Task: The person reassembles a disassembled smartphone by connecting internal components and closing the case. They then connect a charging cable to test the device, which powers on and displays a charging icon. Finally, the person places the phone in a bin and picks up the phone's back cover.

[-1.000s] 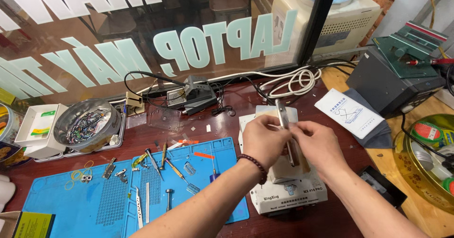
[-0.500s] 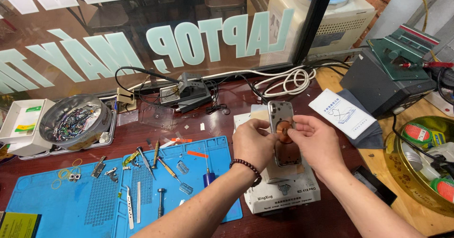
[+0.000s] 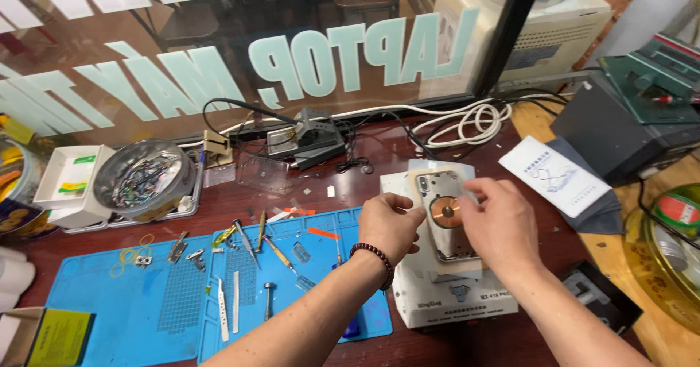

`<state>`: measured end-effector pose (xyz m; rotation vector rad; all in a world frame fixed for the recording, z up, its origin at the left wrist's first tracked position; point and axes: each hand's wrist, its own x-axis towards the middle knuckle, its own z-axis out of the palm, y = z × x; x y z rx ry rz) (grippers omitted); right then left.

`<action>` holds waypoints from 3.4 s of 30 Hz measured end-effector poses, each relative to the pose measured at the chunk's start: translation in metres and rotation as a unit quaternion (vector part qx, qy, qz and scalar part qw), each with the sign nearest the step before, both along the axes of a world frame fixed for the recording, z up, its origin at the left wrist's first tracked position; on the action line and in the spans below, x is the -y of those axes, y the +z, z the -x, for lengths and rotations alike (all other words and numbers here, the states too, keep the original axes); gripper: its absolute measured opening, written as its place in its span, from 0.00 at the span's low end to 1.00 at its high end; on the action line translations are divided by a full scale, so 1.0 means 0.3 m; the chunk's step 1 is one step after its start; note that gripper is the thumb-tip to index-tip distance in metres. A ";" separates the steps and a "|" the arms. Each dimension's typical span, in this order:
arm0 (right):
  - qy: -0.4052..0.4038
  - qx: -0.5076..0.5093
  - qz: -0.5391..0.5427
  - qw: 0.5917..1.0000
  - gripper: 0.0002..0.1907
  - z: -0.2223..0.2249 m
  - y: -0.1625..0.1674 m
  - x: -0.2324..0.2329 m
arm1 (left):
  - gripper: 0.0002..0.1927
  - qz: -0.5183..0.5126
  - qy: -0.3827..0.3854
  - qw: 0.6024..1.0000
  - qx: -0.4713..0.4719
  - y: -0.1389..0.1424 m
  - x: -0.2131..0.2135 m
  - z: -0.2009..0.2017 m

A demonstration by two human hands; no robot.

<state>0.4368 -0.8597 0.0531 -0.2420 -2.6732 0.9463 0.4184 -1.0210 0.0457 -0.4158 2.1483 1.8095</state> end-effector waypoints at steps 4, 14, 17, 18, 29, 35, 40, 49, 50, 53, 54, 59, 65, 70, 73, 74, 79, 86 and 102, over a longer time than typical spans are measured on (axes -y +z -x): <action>0.045 -0.029 0.139 0.989 0.14 0.020 0.032 0.206 | 0.10 -0.129 -0.004 0.991 -0.023 0.009 0.182 -0.027; 0.248 0.182 0.356 0.882 0.20 0.056 0.075 0.939 | 0.07 -0.134 0.006 0.989 -0.062 0.097 0.861 -0.051; 0.249 0.184 0.353 0.883 0.19 0.026 0.069 1.188 | 0.07 -0.129 0.017 0.990 -0.053 0.091 1.103 -0.084; 0.251 0.193 0.371 0.873 0.19 0.016 0.068 1.266 | 0.08 -0.131 0.019 0.990 -0.051 0.089 1.178 -0.094; 0.263 0.338 0.463 0.776 0.21 -0.054 0.161 1.860 | 0.08 -0.122 0.077 0.988 -0.053 0.121 1.763 -0.178; 0.338 0.346 0.453 0.749 0.20 -0.044 0.162 2.036 | 0.04 -0.128 0.123 0.982 -0.071 0.119 1.942 -0.213; 0.374 0.344 0.452 0.733 0.19 -0.053 0.162 2.208 | 0.06 -0.130 0.153 0.976 -0.079 0.120 2.109 -0.253; 0.381 0.362 0.424 0.737 0.19 -0.069 0.171 2.593 | 0.04 -0.147 0.191 0.954 -0.181 0.069 2.486 -0.295; 0.378 0.359 0.424 0.740 0.18 -0.067 0.171 2.646 | 0.05 -0.143 0.190 0.954 -0.182 0.067 2.536 -0.291; 0.367 0.355 0.428 0.745 0.17 -0.083 0.142 2.829 | 0.06 -0.138 0.182 0.958 -0.172 0.057 2.712 -0.301; 0.363 0.349 0.433 0.748 0.17 -0.093 0.131 2.897 | 0.06 -0.143 0.172 0.960 -0.166 0.056 2.779 -0.308; 0.332 0.334 0.487 0.735 0.18 -0.178 0.083 3.258 | 0.07 -0.123 0.154 0.972 -0.132 0.050 3.140 -0.381; 0.263 0.367 0.492 0.744 0.17 -0.263 0.089 3.574 | 0.04 -0.133 0.138 0.976 -0.102 0.043 3.461 -0.435; 0.322 0.371 0.517 0.701 0.18 -0.230 0.067 3.715 | 0.04 -0.137 0.152 0.973 -0.108 0.008 3.604 -0.423; 0.320 0.394 0.505 0.699 0.19 -0.202 0.053 3.795 | 0.04 -0.123 0.174 0.967 -0.137 0.000 3.691 -0.421; 0.323 0.400 0.502 0.695 0.19 -0.185 0.058 3.831 | 0.04 -0.130 0.177 0.968 -0.120 0.006 3.730 -0.413; 0.345 0.414 0.433 0.722 0.20 -0.193 0.089 3.984 | 0.06 -0.157 0.178 0.965 -0.112 0.022 3.908 -0.446; 0.323 0.411 0.365 0.770 0.19 -0.199 0.081 4.255 | 0.10 -0.024 0.174 0.980 -0.090 -0.058 4.310 -0.436; 0.319 0.412 0.347 0.780 0.15 -0.223 -0.071 5.361 | 0.38 0.558 -0.052 0.827 0.050 -0.184 5.653 -0.470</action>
